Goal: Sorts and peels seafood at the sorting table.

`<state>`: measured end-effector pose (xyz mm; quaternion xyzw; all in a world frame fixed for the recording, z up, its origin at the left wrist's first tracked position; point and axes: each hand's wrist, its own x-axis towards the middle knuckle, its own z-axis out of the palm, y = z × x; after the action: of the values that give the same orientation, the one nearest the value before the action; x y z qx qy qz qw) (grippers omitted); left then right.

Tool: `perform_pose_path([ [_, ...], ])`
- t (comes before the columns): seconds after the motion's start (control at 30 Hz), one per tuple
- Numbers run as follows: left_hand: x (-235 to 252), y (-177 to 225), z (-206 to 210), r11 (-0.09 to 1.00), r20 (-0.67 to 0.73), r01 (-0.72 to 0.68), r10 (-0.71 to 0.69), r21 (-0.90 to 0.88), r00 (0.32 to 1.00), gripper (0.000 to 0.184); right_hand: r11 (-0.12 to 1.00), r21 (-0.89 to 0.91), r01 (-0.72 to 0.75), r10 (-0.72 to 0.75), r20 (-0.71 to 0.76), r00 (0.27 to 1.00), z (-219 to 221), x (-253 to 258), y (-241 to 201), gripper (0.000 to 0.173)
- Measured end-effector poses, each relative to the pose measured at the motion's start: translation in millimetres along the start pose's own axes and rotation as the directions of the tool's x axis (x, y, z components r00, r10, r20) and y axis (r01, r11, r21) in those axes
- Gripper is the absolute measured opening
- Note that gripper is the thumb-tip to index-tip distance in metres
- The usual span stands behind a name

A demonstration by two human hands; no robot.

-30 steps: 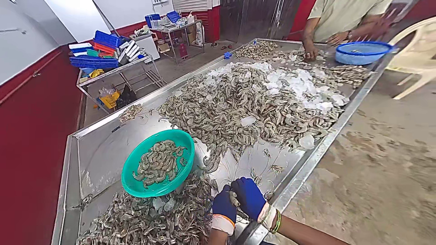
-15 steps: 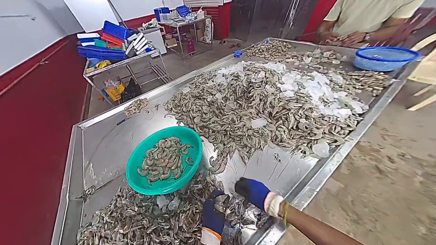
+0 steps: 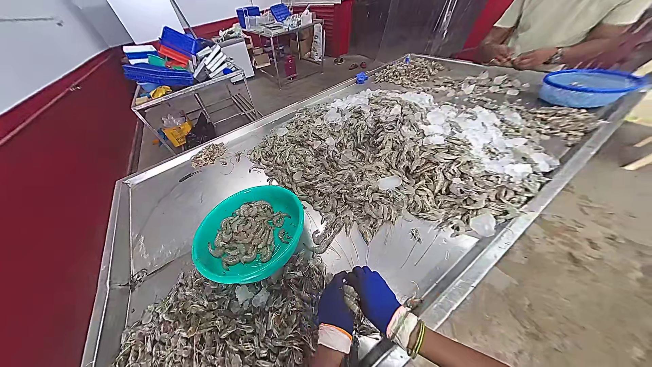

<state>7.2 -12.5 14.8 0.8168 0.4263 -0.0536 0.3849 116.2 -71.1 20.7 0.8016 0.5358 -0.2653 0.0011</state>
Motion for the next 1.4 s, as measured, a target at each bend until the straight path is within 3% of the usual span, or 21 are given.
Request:
perform_pose_path([
  [0.07,-4.5,14.5,-8.9,0.996,0.096,0.088,-0.089,0.015,0.991,0.061,0.999,-0.041,-0.003,0.002,-0.023,1.0,-10.6,-7.2,-2.6,0.036],
  [0.2,-11.2,4.3,-17.5,0.986,0.149,-0.015,0.041,-0.169,0.988,0.049,0.991,-0.121,-0.052,0.029,-0.178,0.984,-15.0,7.0,25.3,0.012],
  [0.33,-18.2,-23.3,-17.6,0.829,0.046,-0.129,0.183,-0.544,0.982,0.048,0.96,0.085,-0.265,0.268,-0.024,0.963,-2.9,26.3,63.0,0.041],
  [0.47,-17.9,-35.9,-16.4,0.718,-0.137,-0.099,0.005,-0.689,0.991,0.056,0.986,0.167,-0.014,-0.015,0.17,0.985,-9.3,17.0,23.4,0.033],
  [0.57,-16.0,-43.8,-15.3,0.652,-0.24,-0.125,-0.09,-0.748,0.966,0.05,0.999,0.046,0.029,-0.029,0.014,0.999,-32.8,73.4,-0.9,0.03],
  [0.67,-9.4,-48.2,-17.9,0.643,-0.343,-0.256,-0.01,-0.721,0.939,0.035,0.979,-0.088,0.184,-0.191,-0.091,0.977,-22.8,129.6,7.0,0.033],
  [0.7,-6.2,-51.4,-18.7,0.663,-0.36,-0.284,0.022,-0.693,0.933,0.035,0.973,-0.134,0.186,-0.197,-0.076,0.977,-15.1,130.8,7.4,0.034],
  [0.77,-4.9,-52.6,-20.6,0.802,-0.371,-0.269,0.064,-0.534,0.926,0.045,0.983,-0.166,0.082,-0.082,0.01,0.997,-2.4,107.0,0.6,0.036],
  [0.83,-2.7,-48.0,-21.4,0.916,-0.274,-0.19,0.093,-0.353,0.957,0.057,0.994,-0.099,-0.04,0.05,0.103,0.993,6.3,68.1,-8.1,0.036],
  [0.93,0.1,-29.7,-14.6,0.972,-0.062,-0.107,0.096,-0.209,0.993,0.07,0.995,0.055,-0.088,0.078,0.16,0.984,-0.2,19.0,-15.3,0.039],
  [1.0,-2.5,-15.1,-4.8,0.975,-0.05,-0.041,0.03,-0.219,0.998,0.067,0.996,0.043,-0.084,0.079,0.103,0.992,-13.1,1.1,-19.1,0.044],
  [1.13,-14.5,9.6,-17.1,0.994,0.083,0.074,-0.067,-0.08,0.994,0.062,0.991,-0.134,-0.022,0.012,-0.071,0.997,-17.2,-7.6,-12.7,0.03],
  [1.23,-19.3,9.5,-26.3,0.989,0.122,0.035,-0.018,-0.143,0.992,0.059,0.986,-0.164,-0.037,0.017,-0.119,0.993,-17.7,-1.8,1.1,0.015],
  [1.3,-23.2,-2.6,-34.4,0.973,0.133,0.046,-0.016,-0.227,0.991,0.063,0.982,-0.139,-0.131,0.114,-0.122,0.986,-28.4,6.8,24.1,0.014],
  [1.4,-28.2,-28.8,-38.0,0.899,0.059,-0.071,0.107,-0.433,0.993,0.059,0.982,-0.142,-0.121,0.143,0.159,0.977,-51.4,26.3,59.1,0.03],
])
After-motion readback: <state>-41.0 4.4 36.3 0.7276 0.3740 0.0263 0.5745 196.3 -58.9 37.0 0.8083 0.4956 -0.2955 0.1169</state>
